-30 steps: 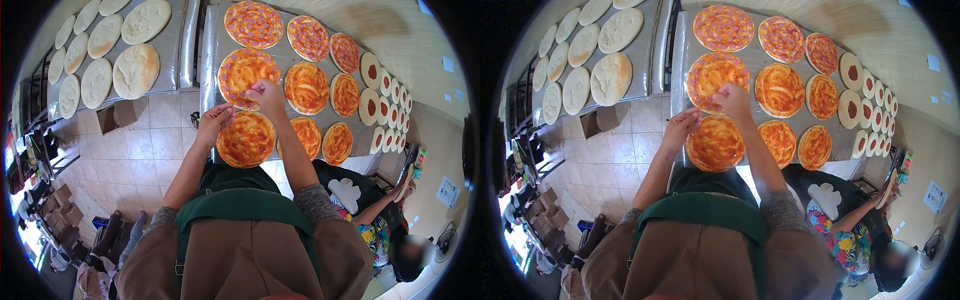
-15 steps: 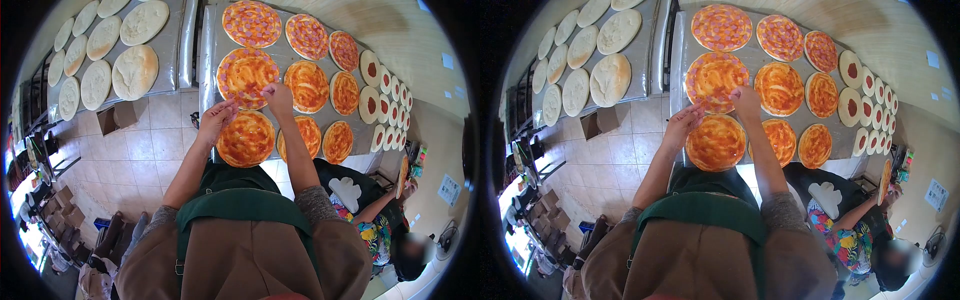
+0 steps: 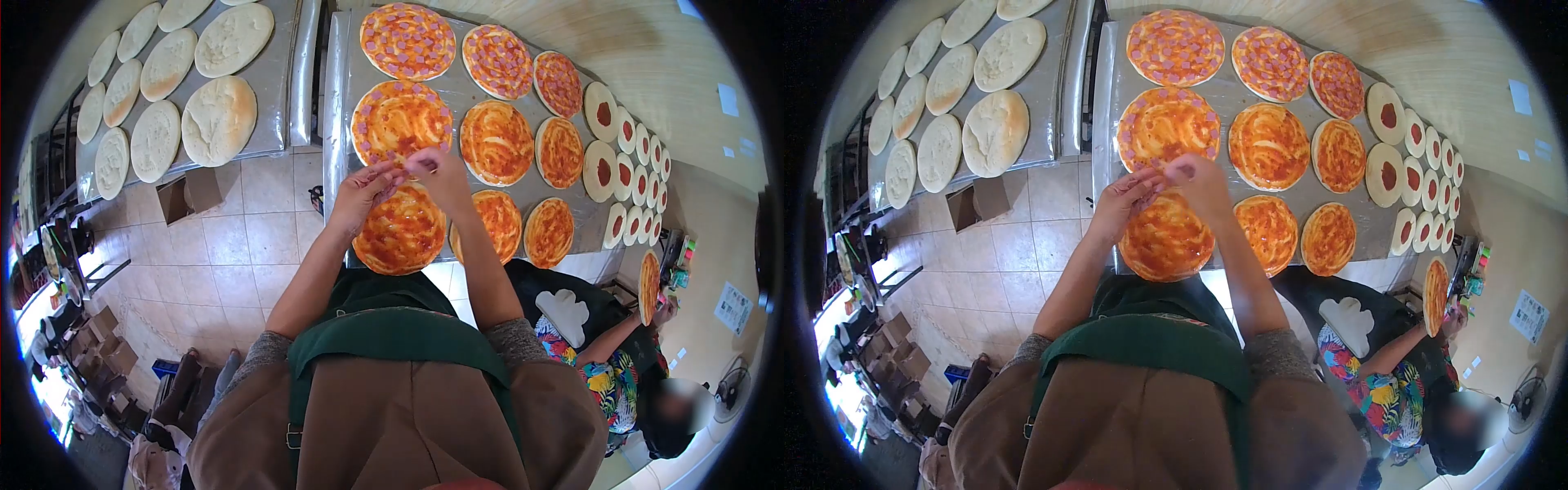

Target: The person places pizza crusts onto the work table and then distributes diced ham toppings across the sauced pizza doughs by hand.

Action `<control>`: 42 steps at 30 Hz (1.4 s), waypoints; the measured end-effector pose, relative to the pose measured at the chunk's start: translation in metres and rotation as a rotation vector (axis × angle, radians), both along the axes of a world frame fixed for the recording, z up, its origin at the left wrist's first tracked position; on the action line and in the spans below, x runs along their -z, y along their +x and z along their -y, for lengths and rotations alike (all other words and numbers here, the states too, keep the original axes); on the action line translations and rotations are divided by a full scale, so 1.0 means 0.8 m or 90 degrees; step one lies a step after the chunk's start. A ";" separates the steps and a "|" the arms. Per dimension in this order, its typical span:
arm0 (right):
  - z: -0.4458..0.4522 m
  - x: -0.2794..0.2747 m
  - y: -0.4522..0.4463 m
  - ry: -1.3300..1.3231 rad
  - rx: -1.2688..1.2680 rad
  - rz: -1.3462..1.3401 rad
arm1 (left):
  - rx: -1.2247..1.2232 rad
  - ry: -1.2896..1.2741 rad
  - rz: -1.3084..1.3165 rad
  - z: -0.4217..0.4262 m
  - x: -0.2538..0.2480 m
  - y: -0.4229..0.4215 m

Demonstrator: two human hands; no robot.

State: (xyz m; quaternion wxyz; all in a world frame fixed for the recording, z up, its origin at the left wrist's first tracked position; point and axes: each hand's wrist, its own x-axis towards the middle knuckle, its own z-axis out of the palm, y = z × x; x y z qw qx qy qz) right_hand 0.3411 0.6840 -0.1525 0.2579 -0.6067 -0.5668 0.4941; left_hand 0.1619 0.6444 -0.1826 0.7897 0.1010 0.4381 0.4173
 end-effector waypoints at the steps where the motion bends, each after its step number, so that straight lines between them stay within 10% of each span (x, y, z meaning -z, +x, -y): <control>1: -0.008 0.006 0.014 -0.009 0.020 0.003 | 0.001 0.003 -0.005 -0.001 -0.003 0.001; 12: -0.072 0.067 0.055 0.136 -0.109 0.385 | -0.038 -0.052 0.122 -0.019 -0.014 0.007; 15: -0.062 0.035 0.038 0.217 -0.059 0.388 | -0.087 -0.070 0.187 -0.023 -0.010 0.008; 18: -0.029 -0.037 -0.003 -0.067 -0.016 -0.030 | -0.111 -0.070 0.150 -0.025 -0.006 0.012; 24: 0.004 -0.014 -0.025 0.275 -0.149 0.190 | -0.070 -0.024 0.127 -0.025 -0.003 0.012; 36: -0.020 -0.005 0.022 -0.107 0.100 -0.182 | -0.056 -0.069 0.119 -0.020 -0.006 0.021; 42: -0.088 0.060 0.077 0.016 0.011 0.116 | -0.073 -0.068 0.096 -0.014 -0.005 0.010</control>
